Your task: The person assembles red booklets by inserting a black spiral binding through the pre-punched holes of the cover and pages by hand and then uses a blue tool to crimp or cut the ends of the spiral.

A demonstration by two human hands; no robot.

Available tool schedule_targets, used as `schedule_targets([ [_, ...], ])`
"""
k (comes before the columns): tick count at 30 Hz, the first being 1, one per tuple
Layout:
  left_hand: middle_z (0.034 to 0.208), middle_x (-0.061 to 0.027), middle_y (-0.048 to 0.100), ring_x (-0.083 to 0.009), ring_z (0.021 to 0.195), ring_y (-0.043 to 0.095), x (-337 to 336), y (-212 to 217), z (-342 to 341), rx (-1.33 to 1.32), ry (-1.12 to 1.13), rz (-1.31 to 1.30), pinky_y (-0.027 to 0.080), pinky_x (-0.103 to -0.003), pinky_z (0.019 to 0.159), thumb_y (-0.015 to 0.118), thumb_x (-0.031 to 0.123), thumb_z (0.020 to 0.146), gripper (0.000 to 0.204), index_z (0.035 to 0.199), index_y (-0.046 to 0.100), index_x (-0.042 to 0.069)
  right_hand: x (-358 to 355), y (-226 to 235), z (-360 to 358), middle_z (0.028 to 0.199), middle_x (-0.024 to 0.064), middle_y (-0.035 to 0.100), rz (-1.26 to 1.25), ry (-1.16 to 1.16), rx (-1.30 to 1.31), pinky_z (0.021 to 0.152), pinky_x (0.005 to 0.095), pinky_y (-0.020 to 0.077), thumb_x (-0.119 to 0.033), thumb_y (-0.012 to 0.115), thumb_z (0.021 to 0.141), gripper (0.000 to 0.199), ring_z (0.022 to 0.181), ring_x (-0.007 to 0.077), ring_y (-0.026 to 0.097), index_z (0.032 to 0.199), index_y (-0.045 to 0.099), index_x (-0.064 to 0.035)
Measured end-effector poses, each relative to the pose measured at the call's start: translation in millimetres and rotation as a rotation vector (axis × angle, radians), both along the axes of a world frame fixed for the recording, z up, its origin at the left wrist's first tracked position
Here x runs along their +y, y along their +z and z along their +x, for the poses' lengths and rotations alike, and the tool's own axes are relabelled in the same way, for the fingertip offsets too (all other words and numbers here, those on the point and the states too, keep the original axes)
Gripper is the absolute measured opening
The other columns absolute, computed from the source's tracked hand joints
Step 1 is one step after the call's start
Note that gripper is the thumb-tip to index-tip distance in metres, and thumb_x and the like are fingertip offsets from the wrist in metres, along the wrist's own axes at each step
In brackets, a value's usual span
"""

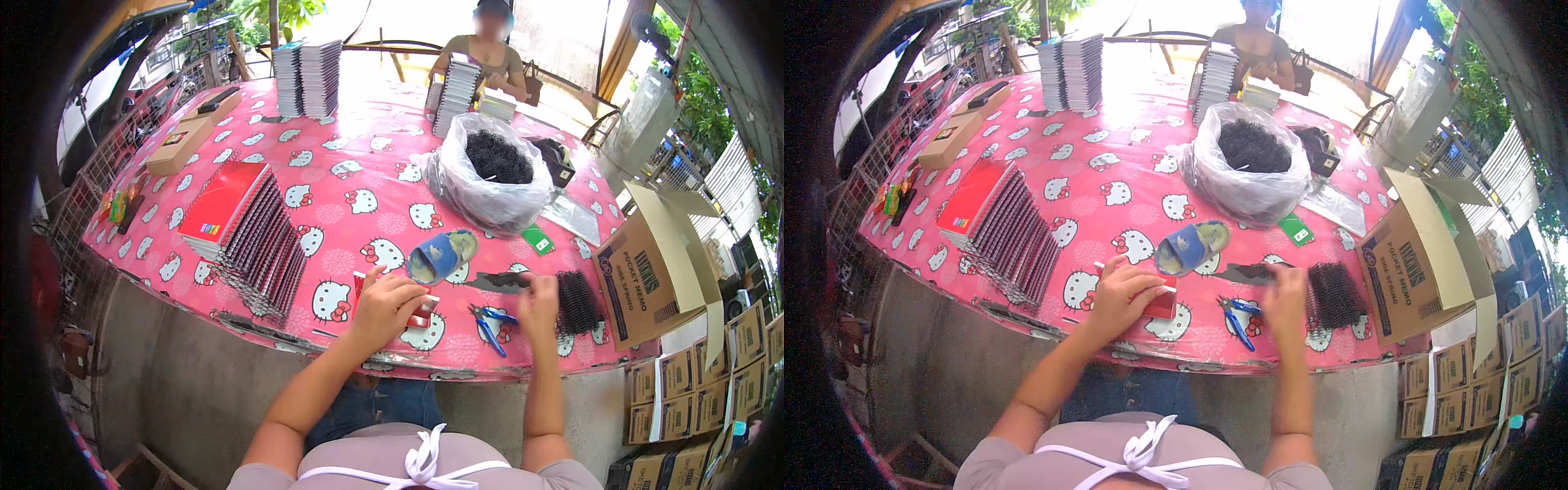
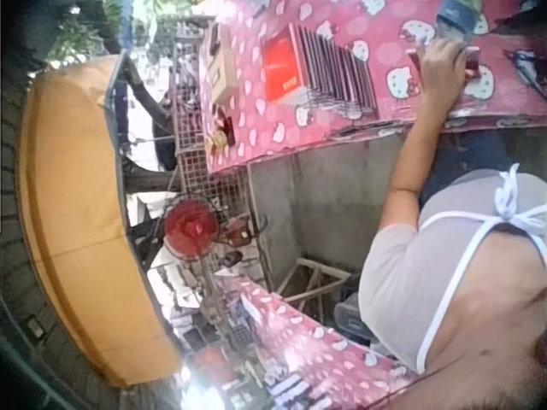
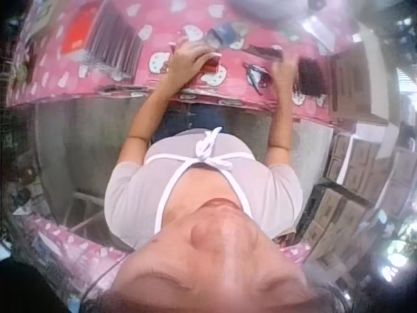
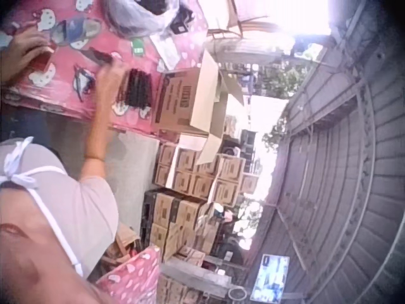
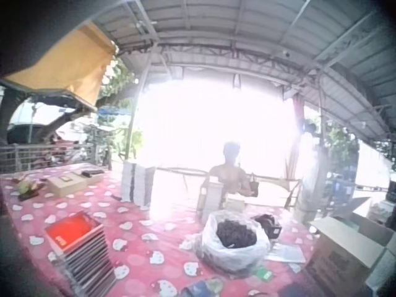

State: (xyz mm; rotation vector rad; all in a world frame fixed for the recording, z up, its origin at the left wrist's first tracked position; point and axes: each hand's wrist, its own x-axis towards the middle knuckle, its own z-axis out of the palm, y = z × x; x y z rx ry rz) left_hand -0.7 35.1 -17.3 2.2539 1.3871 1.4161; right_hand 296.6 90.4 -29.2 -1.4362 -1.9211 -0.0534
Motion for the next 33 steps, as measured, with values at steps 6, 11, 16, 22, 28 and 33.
schedule_targets([
  [6, 0.093, 0.0041, 0.067, -0.0204, 0.101, 0.058, -9, -2, 5, 0.097, 0.222, 0.081, 0.012, -0.061, 0.104, 0.071, 0.022, 0.078, 0.010, 0.086, 0.074, 0.019, -51, 18, -100, 0.086, 0.0105, 0.060, -0.175, 0.438, 0.384, 0.070, 0.0313, 0.0470, 0.003, 0.064, 0.076, 0.029, 0.077, 0.0237, 0.059, 0.104, 0.068, -0.0043],
  [11, 0.091, 0.0000, 0.068, -0.0222, 0.100, 0.057, -9, -4, 7, 0.061, 0.222, 0.040, 0.021, -0.052, 0.103, 0.074, 0.021, 0.074, 0.011, 0.084, 0.074, 0.015, -38, 23, -104, 0.083, 0.0114, 0.062, -0.094, 0.419, 0.361, 0.071, 0.0364, 0.0479, -0.003, 0.069, 0.072, 0.024, 0.075, 0.0277, 0.061, 0.096, 0.068, -0.0032],
  [16, 0.083, -0.0060, 0.066, -0.0253, 0.087, 0.056, -1, -1, 20, -0.058, 0.055, -0.019, 0.041, -0.039, 0.082, 0.071, 0.013, 0.076, 0.014, 0.088, 0.073, 0.010, -14, -3, -78, 0.090, 0.0159, 0.066, -0.259, 0.616, 0.293, 0.074, 0.0381, 0.0486, -0.017, 0.067, 0.077, 0.024, 0.085, 0.0301, 0.063, 0.097, 0.067, -0.0043],
  [22, 0.079, -0.0063, 0.064, -0.0227, 0.083, 0.054, -6, 3, 4, -0.057, 0.098, -0.001, 0.039, -0.038, 0.080, 0.068, 0.012, 0.080, 0.012, 0.088, 0.072, 0.005, -5, 18, -107, 0.085, 0.0156, 0.065, -0.316, 0.650, 0.269, 0.073, 0.0407, 0.0482, -0.015, 0.061, 0.081, 0.020, 0.081, 0.0314, 0.063, 0.096, 0.066, -0.0037],
  [28, 0.082, -0.0066, 0.066, -0.0202, 0.083, 0.056, -7, 2, 15, 0.049, 0.115, -0.001, 0.039, -0.036, 0.084, 0.069, 0.014, 0.081, 0.014, 0.087, 0.071, 0.001, -12, 15, -96, 0.080, 0.0136, 0.063, -0.309, 0.669, 0.352, 0.070, 0.0387, 0.0475, -0.014, 0.065, 0.077, 0.017, 0.081, 0.0310, 0.061, 0.090, 0.065, -0.0034],
  [33, 0.082, -0.0063, 0.067, -0.0197, 0.080, 0.057, -5, 3, 8, 0.008, 0.111, 0.004, 0.039, -0.034, 0.082, 0.070, 0.012, 0.080, 0.013, 0.087, 0.071, 0.002, -24, 32, -113, 0.081, 0.0109, 0.062, -0.322, 0.578, 0.349, 0.069, 0.0381, 0.0477, -0.012, 0.070, 0.072, 0.016, 0.082, 0.0306, 0.060, 0.082, 0.062, -0.0022],
])
